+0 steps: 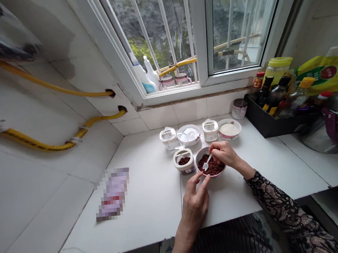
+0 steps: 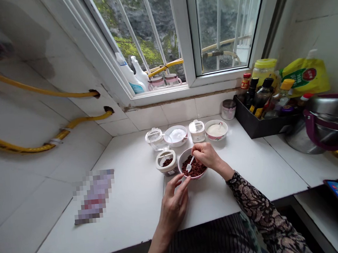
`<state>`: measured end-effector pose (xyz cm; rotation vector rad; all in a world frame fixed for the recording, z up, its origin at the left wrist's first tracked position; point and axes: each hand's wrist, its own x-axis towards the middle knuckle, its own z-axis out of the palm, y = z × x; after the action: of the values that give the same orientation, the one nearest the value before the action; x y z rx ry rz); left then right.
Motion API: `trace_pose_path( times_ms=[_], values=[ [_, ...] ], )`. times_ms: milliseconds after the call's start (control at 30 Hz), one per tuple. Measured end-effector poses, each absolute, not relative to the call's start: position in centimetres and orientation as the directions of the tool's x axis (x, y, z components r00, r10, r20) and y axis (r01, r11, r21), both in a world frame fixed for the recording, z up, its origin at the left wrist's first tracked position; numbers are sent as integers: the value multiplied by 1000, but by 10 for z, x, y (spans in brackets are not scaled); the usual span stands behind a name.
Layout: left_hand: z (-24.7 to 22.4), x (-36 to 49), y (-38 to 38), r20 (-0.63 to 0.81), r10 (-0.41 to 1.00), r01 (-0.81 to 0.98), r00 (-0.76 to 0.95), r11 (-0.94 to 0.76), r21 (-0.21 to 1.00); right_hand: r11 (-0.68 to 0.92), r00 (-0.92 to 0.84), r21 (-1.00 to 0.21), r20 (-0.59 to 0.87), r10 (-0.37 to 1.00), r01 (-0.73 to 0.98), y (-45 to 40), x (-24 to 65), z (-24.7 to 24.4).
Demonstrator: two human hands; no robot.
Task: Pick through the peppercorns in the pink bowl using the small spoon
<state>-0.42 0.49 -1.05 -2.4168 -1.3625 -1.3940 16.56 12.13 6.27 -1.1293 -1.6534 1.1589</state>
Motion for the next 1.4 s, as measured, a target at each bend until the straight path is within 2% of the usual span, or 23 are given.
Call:
trace_pose_path(
  times_ms=[200, 333, 667, 800, 900, 1000, 1100, 1200, 1267, 1400],
  values=[
    [-10, -4, 4, 708, 675, 704, 209, -606, 371, 190, -281, -957, 125, 952, 218, 121, 165, 62],
    [-10, -5, 5, 707, 675, 706, 210, -605, 368, 142, -280, -973, 86, 956, 184, 123, 166, 62],
    [-10, -5, 5, 715, 665, 701, 215, -615, 362, 14, -266, -1000, 7, 964, 25, 128, 167, 64],
    [-11, -4, 6, 721, 657, 697, 220, -623, 354, 8, -261, -999, 17, 965, -36, 127, 166, 67],
    [-11, -4, 6, 725, 653, 686, 218, -631, 363, 91, -235, -993, 106, 966, -76, 121, 159, 69],
    [-11, -3, 7, 726, 654, 681, 213, -632, 370, 297, -202, -955, 291, 935, -1, 112, 146, 67],
    [-11, -3, 7, 730, 649, 679, 216, -637, 366, 573, -285, -786, 509, 812, 232, 104, 138, 64],
    [-12, -3, 7, 728, 650, 675, 220, -640, 367, 747, -372, -596, 648, 665, 296, 102, 139, 62],
    [-12, -3, 7, 726, 652, 678, 218, -636, 368, 770, -328, -576, 697, 638, 274, 103, 146, 63],
    [-13, -3, 6, 726, 653, 682, 216, -633, 366, 698, -216, -641, 668, 712, 321, 111, 162, 63]
  ],
)
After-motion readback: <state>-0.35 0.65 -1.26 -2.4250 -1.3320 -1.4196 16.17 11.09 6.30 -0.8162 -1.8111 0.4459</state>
